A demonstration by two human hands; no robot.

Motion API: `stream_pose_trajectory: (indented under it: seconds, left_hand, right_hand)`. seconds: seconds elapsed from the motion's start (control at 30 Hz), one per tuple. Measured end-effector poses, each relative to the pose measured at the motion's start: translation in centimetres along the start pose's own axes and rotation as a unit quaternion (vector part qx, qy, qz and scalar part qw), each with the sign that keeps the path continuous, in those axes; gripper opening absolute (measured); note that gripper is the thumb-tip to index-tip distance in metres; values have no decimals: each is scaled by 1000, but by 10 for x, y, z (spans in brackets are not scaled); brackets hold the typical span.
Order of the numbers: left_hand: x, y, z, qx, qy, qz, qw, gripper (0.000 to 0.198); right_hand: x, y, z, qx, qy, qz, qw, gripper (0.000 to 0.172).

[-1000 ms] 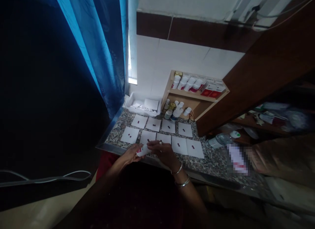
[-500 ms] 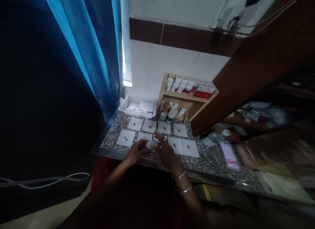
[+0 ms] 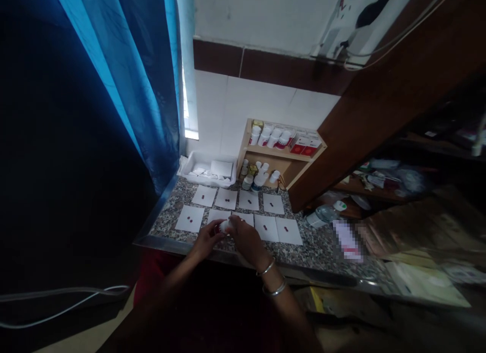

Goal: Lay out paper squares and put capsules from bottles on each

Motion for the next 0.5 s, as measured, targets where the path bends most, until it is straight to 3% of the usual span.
stream_pose_trajectory:
  seconds: [0.17,0.27,0.37,0.5]
  left_hand:
    - [4,0,1,42,28,41,998,38]
    - [7,-2,-2,82,0,42,996,54]
    - [5,-5,-11,95,-3,44,995,64]
    - [-10,-10,-27,94,25,77,992,46]
  right_hand:
    - [10,4,4,13,-8,32,999,25]
    - [-1,13,18,60,-37,49,996,27]
    - [-25,32,50,175,-141,91,970,33]
    - [-50,68,110,302,-229,123,917,38]
Point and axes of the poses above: each hand's wrist, its own y-axis towards the middle knuckle, its own x-axis out of the palm, z = x × y, the point moved 1 cm from there along y, towards the middle knuckle, and after that the axes turned 1 degree about x, right-handed, at the moved point
